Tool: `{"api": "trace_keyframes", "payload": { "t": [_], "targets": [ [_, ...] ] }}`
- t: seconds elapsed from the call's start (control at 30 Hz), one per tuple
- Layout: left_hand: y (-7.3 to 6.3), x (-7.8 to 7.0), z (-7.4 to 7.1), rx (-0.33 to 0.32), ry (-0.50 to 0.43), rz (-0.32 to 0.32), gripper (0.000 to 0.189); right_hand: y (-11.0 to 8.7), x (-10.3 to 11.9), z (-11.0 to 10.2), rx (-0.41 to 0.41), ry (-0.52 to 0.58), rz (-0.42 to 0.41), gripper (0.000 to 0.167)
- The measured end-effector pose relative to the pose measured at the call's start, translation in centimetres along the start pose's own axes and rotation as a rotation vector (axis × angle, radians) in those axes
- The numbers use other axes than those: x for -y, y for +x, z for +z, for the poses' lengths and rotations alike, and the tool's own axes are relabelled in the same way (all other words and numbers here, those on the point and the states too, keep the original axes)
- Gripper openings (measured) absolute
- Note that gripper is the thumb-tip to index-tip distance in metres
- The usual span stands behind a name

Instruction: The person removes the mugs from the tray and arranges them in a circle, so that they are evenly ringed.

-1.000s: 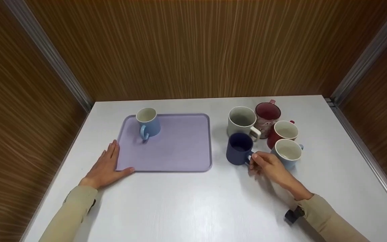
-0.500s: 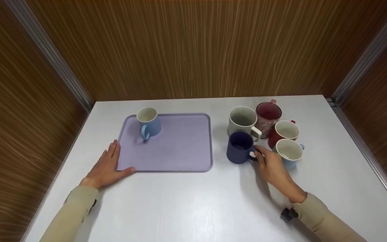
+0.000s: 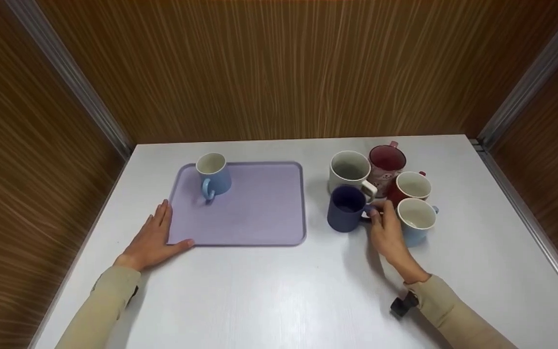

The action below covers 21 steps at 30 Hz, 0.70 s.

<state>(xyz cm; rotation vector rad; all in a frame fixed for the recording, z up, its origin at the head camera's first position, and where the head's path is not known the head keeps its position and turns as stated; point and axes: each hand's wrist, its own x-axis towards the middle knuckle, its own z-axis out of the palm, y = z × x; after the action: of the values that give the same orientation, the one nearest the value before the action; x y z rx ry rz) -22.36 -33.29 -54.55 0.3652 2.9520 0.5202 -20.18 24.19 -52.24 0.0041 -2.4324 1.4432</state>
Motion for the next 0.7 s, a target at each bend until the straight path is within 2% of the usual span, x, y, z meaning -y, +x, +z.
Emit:
{"api": "trace_keyframes", "payload": {
  "t": [0.2, 0.37, 0.7],
  "targets": [
    [-0.2, 0.0, -0.2, -0.001, -0.007, -0.002, 0.127, 0.3, 0.1, 1.0, -0.062, 0.040, 0.072, 0.022],
    [0.0, 0.1, -0.4, -0.006, -0.006, 0.001, 0.127, 0.8, 0.5, 1.1, -0.047, 0.062, 0.111, 0.024],
    [-0.1, 0.1, 0.0, -0.004, -0.001, 0.006, 0.127, 0.6, 0.4, 1.5, -0.068, 0.098, 0.116, 0.028]
  ]
}}
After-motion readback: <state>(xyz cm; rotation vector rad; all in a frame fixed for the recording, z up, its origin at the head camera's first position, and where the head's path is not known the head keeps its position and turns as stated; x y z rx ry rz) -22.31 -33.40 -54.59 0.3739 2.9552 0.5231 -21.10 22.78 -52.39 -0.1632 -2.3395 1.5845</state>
